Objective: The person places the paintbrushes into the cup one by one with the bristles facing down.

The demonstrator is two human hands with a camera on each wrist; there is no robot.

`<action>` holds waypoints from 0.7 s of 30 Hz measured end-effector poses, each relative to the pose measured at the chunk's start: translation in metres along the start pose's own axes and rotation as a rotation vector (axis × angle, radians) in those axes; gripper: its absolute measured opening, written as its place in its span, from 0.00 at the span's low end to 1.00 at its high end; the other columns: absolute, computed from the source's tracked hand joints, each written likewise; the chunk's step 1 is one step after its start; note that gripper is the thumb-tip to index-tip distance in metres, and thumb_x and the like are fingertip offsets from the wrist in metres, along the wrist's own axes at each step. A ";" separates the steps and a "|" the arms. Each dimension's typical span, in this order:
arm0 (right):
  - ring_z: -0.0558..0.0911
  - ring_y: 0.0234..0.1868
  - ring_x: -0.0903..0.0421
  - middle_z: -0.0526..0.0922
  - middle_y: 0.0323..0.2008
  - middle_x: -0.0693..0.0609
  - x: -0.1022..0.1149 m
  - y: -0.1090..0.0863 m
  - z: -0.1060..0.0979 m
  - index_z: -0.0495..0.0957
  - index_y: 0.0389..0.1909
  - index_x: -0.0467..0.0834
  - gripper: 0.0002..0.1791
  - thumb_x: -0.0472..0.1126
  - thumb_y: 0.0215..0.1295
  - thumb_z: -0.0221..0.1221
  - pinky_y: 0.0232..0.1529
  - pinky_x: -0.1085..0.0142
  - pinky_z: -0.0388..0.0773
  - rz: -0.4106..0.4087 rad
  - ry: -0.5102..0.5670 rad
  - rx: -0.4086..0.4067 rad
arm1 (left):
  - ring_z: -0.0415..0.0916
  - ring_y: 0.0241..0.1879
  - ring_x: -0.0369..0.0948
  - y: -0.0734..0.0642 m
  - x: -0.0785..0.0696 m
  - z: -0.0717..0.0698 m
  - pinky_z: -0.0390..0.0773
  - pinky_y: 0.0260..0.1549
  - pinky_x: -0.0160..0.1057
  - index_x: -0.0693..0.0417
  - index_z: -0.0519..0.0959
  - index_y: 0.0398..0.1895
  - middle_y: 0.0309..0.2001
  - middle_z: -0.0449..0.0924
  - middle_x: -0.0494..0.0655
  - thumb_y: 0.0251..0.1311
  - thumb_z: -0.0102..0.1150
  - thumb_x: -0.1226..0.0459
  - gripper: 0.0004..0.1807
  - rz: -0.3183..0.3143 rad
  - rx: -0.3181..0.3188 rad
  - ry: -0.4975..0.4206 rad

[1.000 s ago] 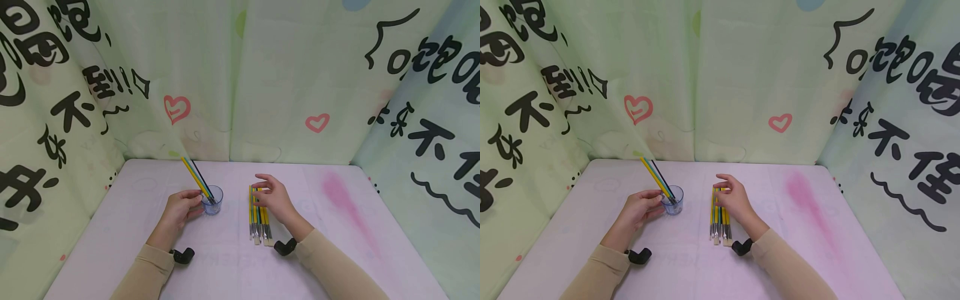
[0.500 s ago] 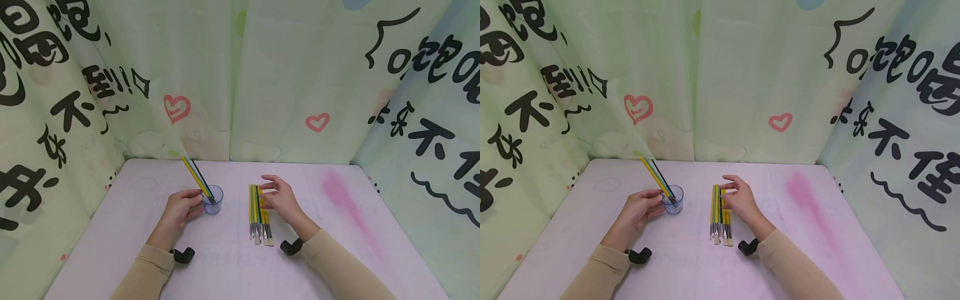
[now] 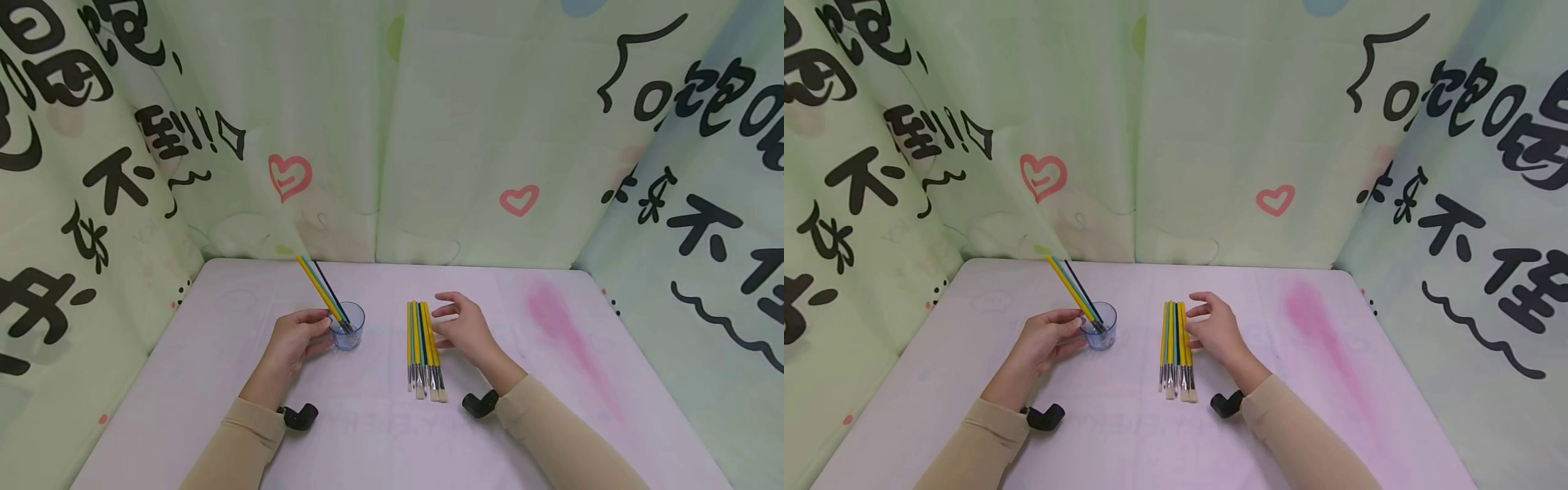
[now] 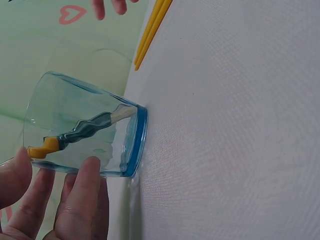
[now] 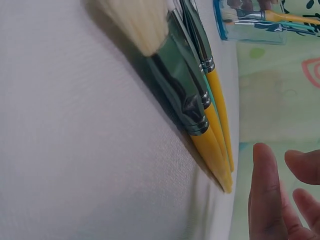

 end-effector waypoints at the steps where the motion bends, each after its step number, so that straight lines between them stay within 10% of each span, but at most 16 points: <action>1: 0.88 0.43 0.42 0.82 0.58 0.39 -0.001 0.000 0.000 0.71 0.76 0.46 0.35 0.28 0.69 0.67 0.40 0.54 0.94 0.002 -0.009 -0.001 | 0.88 0.44 0.41 0.000 0.000 0.000 0.91 0.54 0.47 0.60 0.83 0.64 0.56 0.82 0.57 0.72 0.67 0.69 0.19 -0.003 -0.003 0.000; 21: 0.86 0.37 0.49 0.82 0.52 0.40 -0.017 0.003 0.001 0.72 0.73 0.44 0.35 0.29 0.66 0.70 0.33 0.60 0.93 0.073 -0.091 0.017 | 0.87 0.48 0.43 -0.001 -0.001 0.000 0.89 0.58 0.49 0.58 0.84 0.65 0.60 0.81 0.59 0.73 0.66 0.68 0.19 -0.008 -0.015 0.013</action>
Point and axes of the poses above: each hand's wrist, its own y-axis towards the middle knuckle, its own z-axis out of the palm, x = y × z, the point moved 8 cm from there along y, towards the middle knuckle
